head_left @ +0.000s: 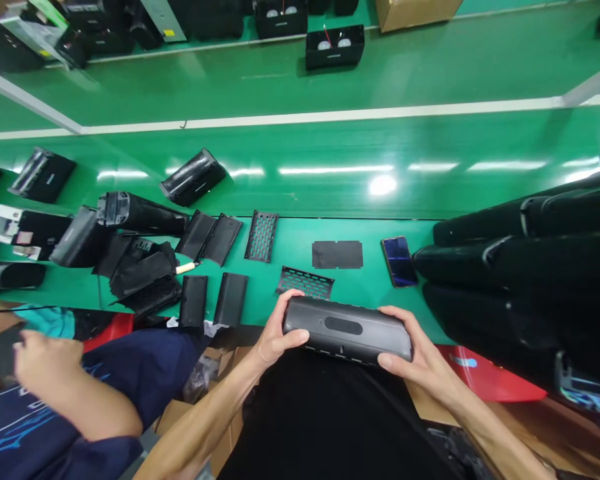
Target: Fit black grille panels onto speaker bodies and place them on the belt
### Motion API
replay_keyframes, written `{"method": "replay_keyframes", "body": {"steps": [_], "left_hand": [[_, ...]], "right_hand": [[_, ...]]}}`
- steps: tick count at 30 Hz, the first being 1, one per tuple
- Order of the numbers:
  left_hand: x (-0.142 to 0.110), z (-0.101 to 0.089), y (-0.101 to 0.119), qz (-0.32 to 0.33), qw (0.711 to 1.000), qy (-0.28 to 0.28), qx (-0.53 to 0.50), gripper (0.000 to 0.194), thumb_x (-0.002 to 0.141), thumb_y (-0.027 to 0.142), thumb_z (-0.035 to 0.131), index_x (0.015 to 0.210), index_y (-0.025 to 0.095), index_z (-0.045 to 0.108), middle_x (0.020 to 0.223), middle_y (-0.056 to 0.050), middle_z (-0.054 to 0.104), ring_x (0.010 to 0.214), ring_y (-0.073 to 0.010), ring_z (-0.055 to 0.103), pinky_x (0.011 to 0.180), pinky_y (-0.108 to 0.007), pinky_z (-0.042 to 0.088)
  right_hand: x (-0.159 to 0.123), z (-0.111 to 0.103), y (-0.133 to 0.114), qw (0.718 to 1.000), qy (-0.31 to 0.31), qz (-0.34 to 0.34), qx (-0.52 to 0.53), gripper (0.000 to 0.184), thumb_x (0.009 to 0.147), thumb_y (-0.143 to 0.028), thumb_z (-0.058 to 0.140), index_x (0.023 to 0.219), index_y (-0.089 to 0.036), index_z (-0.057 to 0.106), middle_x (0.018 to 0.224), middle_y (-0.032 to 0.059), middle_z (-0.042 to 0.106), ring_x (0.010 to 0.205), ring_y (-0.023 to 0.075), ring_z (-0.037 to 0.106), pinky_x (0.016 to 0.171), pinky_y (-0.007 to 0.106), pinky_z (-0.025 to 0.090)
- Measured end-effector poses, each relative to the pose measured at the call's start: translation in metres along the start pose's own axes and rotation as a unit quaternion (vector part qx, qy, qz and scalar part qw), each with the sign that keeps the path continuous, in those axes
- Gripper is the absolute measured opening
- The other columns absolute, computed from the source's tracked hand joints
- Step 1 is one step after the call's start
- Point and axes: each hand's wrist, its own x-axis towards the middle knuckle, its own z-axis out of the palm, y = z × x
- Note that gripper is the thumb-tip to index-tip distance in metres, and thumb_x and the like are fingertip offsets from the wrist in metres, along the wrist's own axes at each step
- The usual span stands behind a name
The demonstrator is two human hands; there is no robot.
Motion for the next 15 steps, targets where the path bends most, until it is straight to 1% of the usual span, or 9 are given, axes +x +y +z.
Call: {"method": "replay_keyframes", "body": {"steps": [1, 3, 5, 8, 10, 13, 15], "left_hand": [[-0.001, -0.002, 0.0, 0.001, 1.0, -0.007, 0.004, 0.081, 0.073, 0.047, 0.081, 0.143, 0.026, 0.047, 0.138, -0.008, 0.054, 0.115, -0.0314, 0.052, 0.099, -0.038, 0.041], [-0.004, -0.007, 0.001, 0.007, 1.0, -0.021, 0.012, 0.084, 0.072, 0.049, 0.081, 0.145, 0.027, 0.046, 0.145, -0.008, 0.049, 0.122, -0.0337, 0.049, 0.103, -0.04, 0.04], [-0.007, -0.011, 0.003, 0.016, 0.999, -0.029, 0.02, 0.089, 0.072, 0.05, 0.081, 0.149, 0.028, 0.042, 0.152, -0.009, 0.044, 0.129, -0.036, 0.046, 0.108, -0.042, 0.038], [-0.011, -0.013, 0.006, 0.02, 0.999, -0.03, 0.04, 0.091, 0.075, 0.049, 0.08, 0.153, 0.028, 0.038, 0.157, -0.009, 0.041, 0.135, -0.0376, 0.042, 0.112, -0.044, 0.034], [-0.013, -0.011, 0.006, 0.02, 0.998, -0.023, 0.049, 0.087, 0.075, 0.05, 0.079, 0.15, 0.027, 0.042, 0.154, -0.009, 0.043, 0.133, -0.037, 0.045, 0.111, -0.043, 0.036], [-0.009, -0.003, 0.0, 0.004, 1.0, 0.01, 0.028, 0.08, 0.075, 0.048, 0.08, 0.143, 0.026, 0.047, 0.146, -0.009, 0.05, 0.121, -0.0321, 0.052, 0.102, -0.038, 0.041], [-0.001, 0.002, -0.003, -0.038, 0.998, 0.043, -0.007, 0.074, 0.075, 0.047, 0.081, 0.139, 0.027, 0.049, 0.137, -0.007, 0.056, 0.115, -0.0286, 0.055, 0.098, -0.035, 0.043]], "right_hand": [[0.0, -0.001, 0.0, 1.0, -0.01, -0.002, -0.004, 0.088, 0.074, -0.061, 0.081, 0.148, -0.031, 0.045, 0.144, 0.0115, 0.054, 0.126, 0.0367, 0.057, 0.104, 0.048, 0.05], [-0.002, -0.003, 0.0, 1.0, -0.017, -0.007, 0.0, 0.1, 0.074, -0.064, 0.08, 0.157, -0.031, 0.035, 0.158, 0.0136, 0.044, 0.142, 0.0398, 0.045, 0.114, 0.052, 0.042], [-0.005, -0.002, -0.001, 1.0, -0.02, -0.003, 0.013, 0.1, 0.076, -0.065, 0.079, 0.158, -0.031, 0.033, 0.164, 0.0136, 0.037, 0.15, 0.0398, 0.036, 0.119, 0.053, 0.036], [-0.012, 0.001, -0.004, 1.0, -0.017, 0.004, 0.017, 0.088, 0.08, -0.059, 0.078, 0.154, -0.031, 0.038, 0.163, 0.0121, 0.04, 0.148, 0.0381, 0.039, 0.118, 0.051, 0.037], [-0.014, 0.004, -0.003, 1.0, -0.001, 0.001, 0.018, 0.084, 0.082, -0.055, 0.078, 0.153, -0.031, 0.041, 0.16, 0.0116, 0.044, 0.145, 0.037, 0.043, 0.116, 0.048, 0.04], [-0.006, 0.008, 0.003, 0.999, 0.026, 0.004, 0.042, 0.08, 0.081, -0.056, 0.078, 0.151, -0.032, 0.046, 0.157, 0.0101, 0.047, 0.141, 0.0353, 0.048, 0.115, 0.047, 0.042], [0.005, 0.008, 0.01, 0.997, 0.033, 0.035, 0.059, 0.08, 0.081, -0.062, 0.076, 0.151, -0.034, 0.048, 0.157, 0.0085, 0.049, 0.14, 0.0355, 0.051, 0.115, 0.049, 0.042]]}}
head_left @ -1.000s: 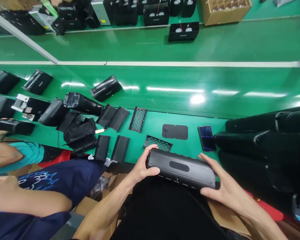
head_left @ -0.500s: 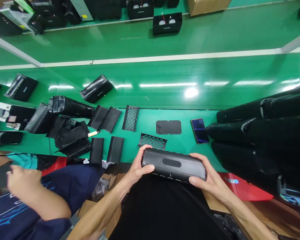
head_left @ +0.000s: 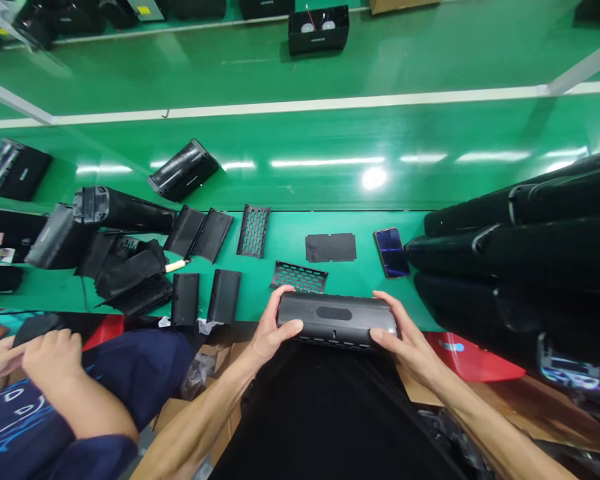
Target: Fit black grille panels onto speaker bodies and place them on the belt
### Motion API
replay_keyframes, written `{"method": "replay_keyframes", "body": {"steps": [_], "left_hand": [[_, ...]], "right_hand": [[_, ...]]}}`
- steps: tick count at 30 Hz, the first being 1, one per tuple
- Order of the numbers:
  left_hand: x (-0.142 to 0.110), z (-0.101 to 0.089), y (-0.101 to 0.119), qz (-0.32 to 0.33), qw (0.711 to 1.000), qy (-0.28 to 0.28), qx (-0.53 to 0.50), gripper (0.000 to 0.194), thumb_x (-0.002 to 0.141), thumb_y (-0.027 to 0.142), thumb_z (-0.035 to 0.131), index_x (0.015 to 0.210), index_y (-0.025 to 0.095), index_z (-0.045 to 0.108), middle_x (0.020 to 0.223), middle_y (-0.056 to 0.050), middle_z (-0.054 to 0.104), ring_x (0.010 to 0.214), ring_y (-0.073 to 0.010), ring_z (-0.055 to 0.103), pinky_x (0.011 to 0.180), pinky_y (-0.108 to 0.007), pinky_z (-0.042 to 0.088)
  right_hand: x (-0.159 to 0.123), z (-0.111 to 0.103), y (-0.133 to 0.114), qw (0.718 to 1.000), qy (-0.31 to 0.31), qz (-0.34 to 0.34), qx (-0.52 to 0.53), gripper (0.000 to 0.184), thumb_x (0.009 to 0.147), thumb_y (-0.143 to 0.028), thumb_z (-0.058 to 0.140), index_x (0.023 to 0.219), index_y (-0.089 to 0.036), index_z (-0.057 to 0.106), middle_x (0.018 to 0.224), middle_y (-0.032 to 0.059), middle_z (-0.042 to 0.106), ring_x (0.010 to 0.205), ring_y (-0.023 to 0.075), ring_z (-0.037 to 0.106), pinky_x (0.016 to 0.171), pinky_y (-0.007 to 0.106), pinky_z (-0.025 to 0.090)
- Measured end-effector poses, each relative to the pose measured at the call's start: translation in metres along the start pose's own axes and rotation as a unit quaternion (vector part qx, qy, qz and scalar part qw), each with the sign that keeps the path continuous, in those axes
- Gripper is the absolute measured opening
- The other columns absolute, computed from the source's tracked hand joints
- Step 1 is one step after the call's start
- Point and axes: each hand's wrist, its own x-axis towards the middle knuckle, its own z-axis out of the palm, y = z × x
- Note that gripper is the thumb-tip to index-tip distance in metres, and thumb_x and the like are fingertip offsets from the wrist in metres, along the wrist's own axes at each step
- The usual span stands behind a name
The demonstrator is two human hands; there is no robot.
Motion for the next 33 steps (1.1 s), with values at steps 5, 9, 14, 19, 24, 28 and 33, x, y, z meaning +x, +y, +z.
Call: {"method": "replay_keyframes", "body": {"steps": [5, 9, 14, 19, 24, 28, 33], "left_hand": [[0.025, 0.001, 0.012, -0.174, 0.983, 0.002, -0.055, 0.064, 0.077, 0.054, 0.078, 0.131, 0.029, 0.054, 0.108, -0.002, 0.065, 0.096, -0.022, 0.061, 0.084, -0.03, 0.045], [0.032, -0.001, 0.02, -0.217, 0.973, -0.017, -0.072, 0.066, 0.072, 0.049, 0.079, 0.129, 0.03, 0.054, 0.094, 0.002, 0.063, 0.079, -0.0169, 0.06, 0.069, -0.025, 0.042], [0.038, 0.006, 0.007, -0.244, 0.968, 0.039, -0.044, 0.052, 0.072, 0.049, 0.075, 0.116, 0.027, 0.057, 0.079, 0.003, 0.06, 0.065, -0.0147, 0.056, 0.058, -0.023, 0.04], [0.051, 0.008, 0.004, -0.298, 0.954, 0.03, 0.021, 0.044, 0.077, 0.057, 0.067, 0.11, 0.029, 0.057, 0.075, 0.005, 0.055, 0.057, -0.0152, 0.056, 0.051, -0.024, 0.042], [0.056, 0.002, 0.013, -0.302, 0.951, -0.023, 0.069, 0.047, 0.08, 0.066, 0.065, 0.103, 0.026, 0.057, 0.075, 0.005, 0.055, 0.059, -0.0148, 0.055, 0.05, -0.023, 0.042], [0.06, 0.001, 0.012, -0.307, 0.95, -0.002, 0.06, 0.045, 0.078, 0.065, 0.067, 0.093, 0.024, 0.059, 0.069, 0.004, 0.056, 0.06, -0.0159, 0.053, 0.052, -0.024, 0.039], [0.066, 0.005, 0.007, -0.328, 0.944, 0.018, 0.023, 0.047, 0.077, 0.067, 0.068, 0.083, 0.021, 0.061, 0.064, 0.002, 0.06, 0.057, -0.0166, 0.053, 0.057, -0.027, 0.039]], "right_hand": [[0.029, -0.003, 0.006, 0.995, -0.007, 0.1, 0.002, 0.082, 0.083, -0.076, 0.065, 0.153, -0.038, 0.047, 0.15, 0.0082, 0.06, 0.136, 0.0369, 0.057, 0.11, 0.055, 0.046], [0.035, 0.004, 0.007, 0.985, 0.013, 0.113, 0.127, 0.095, 0.078, -0.068, 0.078, 0.158, -0.034, 0.039, 0.132, 0.0089, 0.072, 0.12, 0.0336, 0.069, 0.104, 0.051, 0.051], [0.038, 0.022, 0.011, 0.952, 0.079, 0.165, 0.245, 0.079, 0.066, -0.05, 0.091, 0.135, -0.028, 0.059, 0.09, 0.0017, 0.079, 0.087, 0.028, 0.075, 0.074, 0.034, 0.056], [0.044, 0.027, 0.007, 0.93, 0.119, 0.219, 0.269, 0.059, 0.06, -0.043, 0.092, 0.111, -0.026, 0.067, 0.071, -0.0035, 0.073, 0.063, 0.0207, 0.067, 0.057, 0.029, 0.051], [0.047, 0.023, -0.003, 0.925, 0.102, 0.243, 0.275, 0.047, 0.062, -0.041, 0.092, 0.097, -0.025, 0.067, 0.067, -0.0043, 0.07, 0.059, 0.018, 0.063, 0.055, 0.028, 0.051], [0.051, 0.02, -0.006, 0.928, 0.087, 0.251, 0.262, 0.038, 0.068, -0.041, 0.09, 0.093, -0.023, 0.067, 0.067, -0.0033, 0.069, 0.059, 0.0168, 0.062, 0.055, 0.026, 0.051], [0.055, 0.018, -0.003, 0.924, 0.082, 0.278, 0.249, 0.028, 0.077, -0.041, 0.084, 0.088, -0.021, 0.068, 0.068, -0.0013, 0.07, 0.059, 0.0157, 0.063, 0.055, 0.025, 0.053]]}}
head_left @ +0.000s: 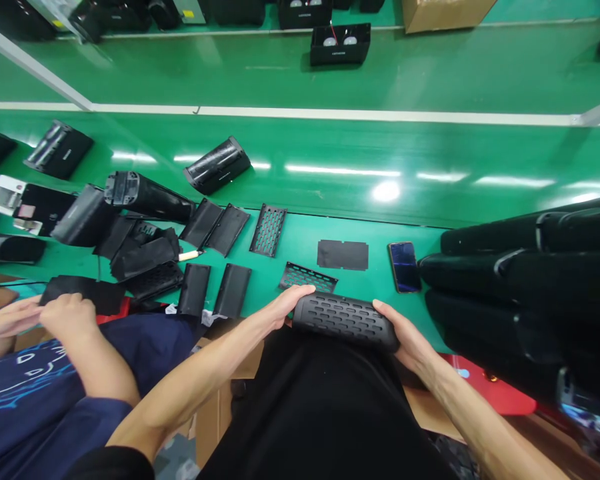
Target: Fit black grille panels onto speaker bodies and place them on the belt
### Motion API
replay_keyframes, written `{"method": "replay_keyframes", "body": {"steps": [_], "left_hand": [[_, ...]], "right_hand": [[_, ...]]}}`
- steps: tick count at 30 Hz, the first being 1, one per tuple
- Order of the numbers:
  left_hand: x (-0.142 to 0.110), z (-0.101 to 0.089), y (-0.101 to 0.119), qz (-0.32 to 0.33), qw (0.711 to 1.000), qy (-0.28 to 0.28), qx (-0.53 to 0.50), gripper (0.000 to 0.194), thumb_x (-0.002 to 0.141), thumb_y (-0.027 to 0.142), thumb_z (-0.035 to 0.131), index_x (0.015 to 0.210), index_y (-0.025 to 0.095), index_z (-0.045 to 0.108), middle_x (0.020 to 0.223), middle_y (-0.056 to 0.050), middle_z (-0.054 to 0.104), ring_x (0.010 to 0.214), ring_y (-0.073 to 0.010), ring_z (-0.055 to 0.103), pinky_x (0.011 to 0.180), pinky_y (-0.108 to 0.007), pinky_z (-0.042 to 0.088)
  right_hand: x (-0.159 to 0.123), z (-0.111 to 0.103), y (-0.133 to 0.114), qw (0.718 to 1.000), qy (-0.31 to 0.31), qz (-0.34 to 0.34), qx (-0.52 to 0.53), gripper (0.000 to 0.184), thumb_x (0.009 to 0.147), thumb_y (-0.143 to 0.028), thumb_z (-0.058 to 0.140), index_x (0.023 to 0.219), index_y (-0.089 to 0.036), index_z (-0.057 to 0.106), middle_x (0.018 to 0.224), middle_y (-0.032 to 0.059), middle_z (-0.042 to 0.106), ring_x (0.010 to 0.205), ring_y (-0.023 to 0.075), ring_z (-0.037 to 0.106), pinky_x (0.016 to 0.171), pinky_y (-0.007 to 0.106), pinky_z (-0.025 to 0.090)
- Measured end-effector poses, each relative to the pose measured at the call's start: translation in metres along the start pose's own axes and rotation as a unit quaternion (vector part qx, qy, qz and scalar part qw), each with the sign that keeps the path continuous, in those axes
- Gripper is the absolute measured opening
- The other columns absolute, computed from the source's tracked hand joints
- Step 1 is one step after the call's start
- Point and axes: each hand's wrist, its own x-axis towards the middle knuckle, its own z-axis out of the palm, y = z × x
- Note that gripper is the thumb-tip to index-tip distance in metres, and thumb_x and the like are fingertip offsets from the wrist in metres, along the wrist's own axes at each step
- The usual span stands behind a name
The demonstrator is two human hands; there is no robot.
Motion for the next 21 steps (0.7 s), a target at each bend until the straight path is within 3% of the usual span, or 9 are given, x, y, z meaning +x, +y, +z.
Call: {"method": "replay_keyframes", "body": {"steps": [5, 9, 13, 19, 21], "left_hand": [[0.002, -0.002, 0.002, 0.037, 0.998, -0.039, -0.032, 0.049, 0.074, 0.068, 0.073, 0.083, 0.021, 0.064, 0.071, -0.001, 0.068, 0.064, -0.018, 0.06, 0.064, -0.028, 0.046], [0.003, -0.011, 0.017, 0.018, 0.997, -0.03, 0.068, 0.063, 0.074, 0.08, 0.065, 0.088, 0.018, 0.071, 0.077, -0.006, 0.071, 0.065, -0.0193, 0.059, 0.057, -0.027, 0.043], [0.006, -0.019, 0.037, 0.003, 0.983, -0.089, 0.16, 0.08, 0.076, 0.091, 0.051, 0.095, 0.017, 0.075, 0.092, -0.013, 0.076, 0.074, -0.0236, 0.064, 0.057, -0.029, 0.049], [0.014, -0.017, 0.04, -0.019, 0.981, -0.08, 0.175, 0.068, 0.084, 0.081, 0.051, 0.093, 0.017, 0.071, 0.08, -0.012, 0.073, 0.066, -0.0233, 0.063, 0.059, -0.036, 0.057], [0.014, -0.016, 0.037, -0.004, 0.98, -0.087, 0.18, 0.065, 0.087, 0.077, 0.052, 0.099, 0.016, 0.071, 0.086, -0.012, 0.074, 0.07, -0.0244, 0.065, 0.061, -0.037, 0.059]], "right_hand": [[0.001, -0.003, 0.0, 1.0, -0.012, -0.022, -0.012, 0.025, 0.081, -0.041, 0.083, 0.09, -0.022, 0.068, 0.073, -0.0009, 0.073, 0.062, 0.0155, 0.065, 0.057, 0.024, 0.055], [0.002, -0.005, -0.009, 0.997, -0.037, 0.044, -0.046, 0.026, 0.091, -0.046, 0.071, 0.087, -0.02, 0.068, 0.07, 0.0033, 0.073, 0.058, 0.0185, 0.064, 0.057, 0.032, 0.058], [0.005, -0.009, -0.019, 0.991, -0.049, 0.098, -0.072, 0.035, 0.097, -0.054, 0.061, 0.094, -0.02, 0.067, 0.069, 0.0028, 0.071, 0.054, 0.0184, 0.061, 0.055, 0.04, 0.061], [0.009, -0.015, -0.019, 0.989, -0.042, 0.121, -0.076, 0.037, 0.096, -0.057, 0.062, 0.093, -0.021, 0.065, 0.065, -0.0002, 0.068, 0.054, 0.0162, 0.058, 0.059, 0.045, 0.063], [0.01, -0.015, -0.019, 0.988, -0.032, 0.127, -0.082, 0.037, 0.095, -0.058, 0.062, 0.093, -0.021, 0.066, 0.066, -0.0005, 0.068, 0.054, 0.0164, 0.059, 0.061, 0.047, 0.063]]}}
